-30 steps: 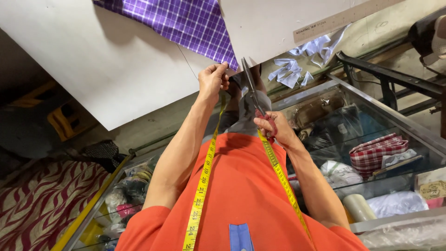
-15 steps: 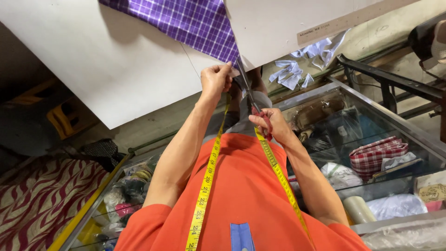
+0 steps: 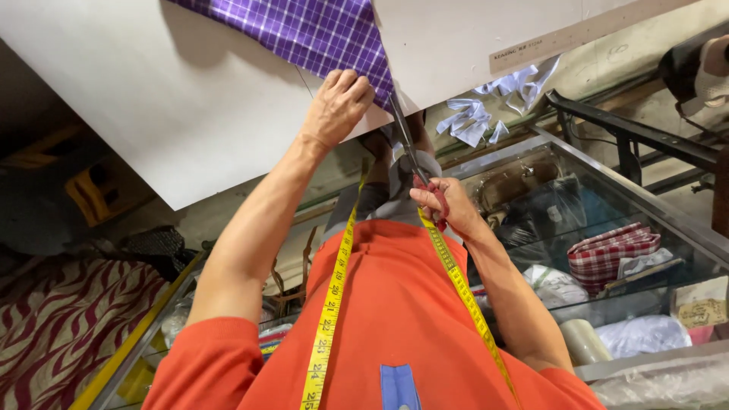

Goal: Cutting strips of purple checkered fabric using scissors on a workbench

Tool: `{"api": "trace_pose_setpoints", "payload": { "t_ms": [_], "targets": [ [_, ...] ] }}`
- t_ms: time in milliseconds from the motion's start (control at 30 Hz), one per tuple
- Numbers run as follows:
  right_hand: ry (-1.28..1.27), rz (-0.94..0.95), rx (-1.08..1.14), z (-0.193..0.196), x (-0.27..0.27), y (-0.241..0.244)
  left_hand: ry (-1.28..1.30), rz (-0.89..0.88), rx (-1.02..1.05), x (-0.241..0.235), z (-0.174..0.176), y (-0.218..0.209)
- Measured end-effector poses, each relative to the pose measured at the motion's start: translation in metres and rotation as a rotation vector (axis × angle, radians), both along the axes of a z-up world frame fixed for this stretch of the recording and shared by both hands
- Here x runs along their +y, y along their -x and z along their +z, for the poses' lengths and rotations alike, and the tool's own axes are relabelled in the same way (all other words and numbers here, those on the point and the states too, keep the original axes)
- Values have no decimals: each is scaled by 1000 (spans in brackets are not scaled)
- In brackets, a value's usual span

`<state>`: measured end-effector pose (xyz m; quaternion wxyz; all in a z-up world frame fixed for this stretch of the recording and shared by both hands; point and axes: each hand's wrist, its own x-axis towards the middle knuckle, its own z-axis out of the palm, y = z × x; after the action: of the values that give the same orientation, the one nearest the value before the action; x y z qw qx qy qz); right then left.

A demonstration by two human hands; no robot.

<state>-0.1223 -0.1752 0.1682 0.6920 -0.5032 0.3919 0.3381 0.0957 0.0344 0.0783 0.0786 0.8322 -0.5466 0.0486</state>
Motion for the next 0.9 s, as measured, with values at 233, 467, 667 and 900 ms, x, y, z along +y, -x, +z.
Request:
{"api": "trace_pose_setpoints", "payload": {
  "t_ms": [233, 467, 667, 900],
  "targets": [
    [-41, -5, -160, 15, -11, 14, -127, 116, 125, -12, -14, -6],
    [-119, 123, -157, -5, -11, 41, -25, 320, 678, -27, -8, -35],
    [27, 299, -93, -16, 10, 26, -74, 347, 798, -28, -1, -42],
    [54, 213, -138, -37, 22, 17, 60, 299, 574, -23, 4, -25]
  ]
}}
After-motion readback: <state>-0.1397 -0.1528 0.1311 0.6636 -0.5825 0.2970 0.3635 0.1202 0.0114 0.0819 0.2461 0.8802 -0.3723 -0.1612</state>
